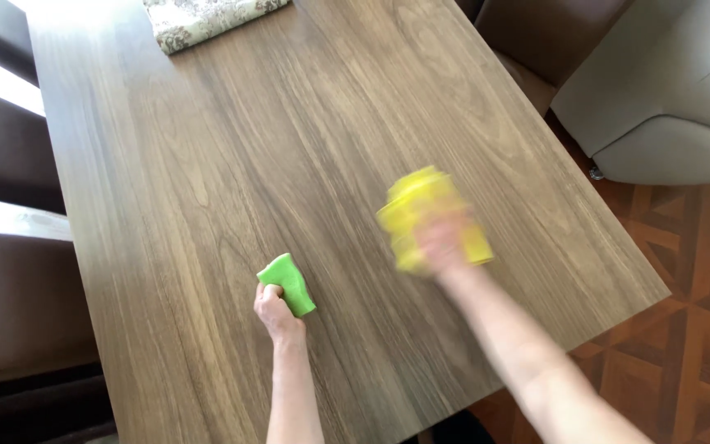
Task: The person folds a patterned table runner and sets it aside, then wets a yellow cloth and a green sponge at the sink. They wipe the wooden dining table with the sponge and dry it with the cloth, moving around the table to clean different sections.
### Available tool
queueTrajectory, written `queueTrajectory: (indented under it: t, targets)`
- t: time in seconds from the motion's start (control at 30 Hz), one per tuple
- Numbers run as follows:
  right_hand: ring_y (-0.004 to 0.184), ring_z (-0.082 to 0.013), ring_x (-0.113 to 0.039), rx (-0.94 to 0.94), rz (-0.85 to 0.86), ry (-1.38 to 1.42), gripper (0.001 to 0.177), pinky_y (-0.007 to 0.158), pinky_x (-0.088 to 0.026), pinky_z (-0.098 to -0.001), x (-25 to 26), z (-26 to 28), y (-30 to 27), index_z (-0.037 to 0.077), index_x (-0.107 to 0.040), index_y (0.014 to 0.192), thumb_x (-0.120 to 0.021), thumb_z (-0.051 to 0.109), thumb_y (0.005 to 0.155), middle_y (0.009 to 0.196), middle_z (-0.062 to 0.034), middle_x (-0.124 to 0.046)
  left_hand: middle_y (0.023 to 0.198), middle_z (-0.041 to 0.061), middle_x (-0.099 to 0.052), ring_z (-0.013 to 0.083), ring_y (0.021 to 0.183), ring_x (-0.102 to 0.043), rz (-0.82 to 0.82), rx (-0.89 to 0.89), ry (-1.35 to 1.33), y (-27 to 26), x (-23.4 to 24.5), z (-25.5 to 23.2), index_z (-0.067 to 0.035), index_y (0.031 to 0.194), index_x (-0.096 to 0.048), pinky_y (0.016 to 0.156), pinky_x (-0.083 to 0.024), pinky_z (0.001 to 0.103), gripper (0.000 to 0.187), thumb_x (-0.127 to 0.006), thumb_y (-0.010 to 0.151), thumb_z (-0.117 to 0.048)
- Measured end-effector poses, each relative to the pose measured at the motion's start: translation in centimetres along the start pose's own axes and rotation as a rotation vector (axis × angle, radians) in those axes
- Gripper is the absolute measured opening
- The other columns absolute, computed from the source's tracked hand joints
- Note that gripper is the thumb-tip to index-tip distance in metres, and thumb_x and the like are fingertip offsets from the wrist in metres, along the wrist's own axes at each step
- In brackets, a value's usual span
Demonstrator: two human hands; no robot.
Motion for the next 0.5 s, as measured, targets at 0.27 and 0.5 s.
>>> queueTrajectory:
  t: [0.27,0.5]
  targets:
    - [0.155,-0.0473,-0.014,-0.59,0.94,0.844,0.086,0.115,-0.015,-0.0772,-22.0,-10.4,6.9,0.029,-0.033,0.164,-0.04,0.077,0.092,0.171,-0.02,-0.016,0.075,0.02,-0.071,0.0345,0.057,-0.073,0.01,0.174,-0.093,-7.6,-9.6,-5.2,-0.012,0.101,-0.07,0.045,-0.059,0.042,0.026,-0.059,0.082,-0.024]
    - [0.149,-0.0382,-0.04,-0.015,0.456,1.15,0.082,0.12,-0.019,-0.0706,-9.3,9.4,22.1,0.032,-0.056,0.149,-0.055,0.081,0.084,0.157,-0.0181,-0.049,0.087,0.011,-0.065,0.0194,0.072,-0.066,0.066,0.065,0.109,-9.3,-15.9,-10.8,-0.009,0.114,-0.063,0.058,-0.053,0.033,0.049,-0.087,0.078,-0.033]
Point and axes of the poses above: each hand's wrist, its own y-axis towards the middle knuckle, its own x-axis out of the back of the hand, z = x × y, the point moved 8 cm from there along y, towards the middle knuckle
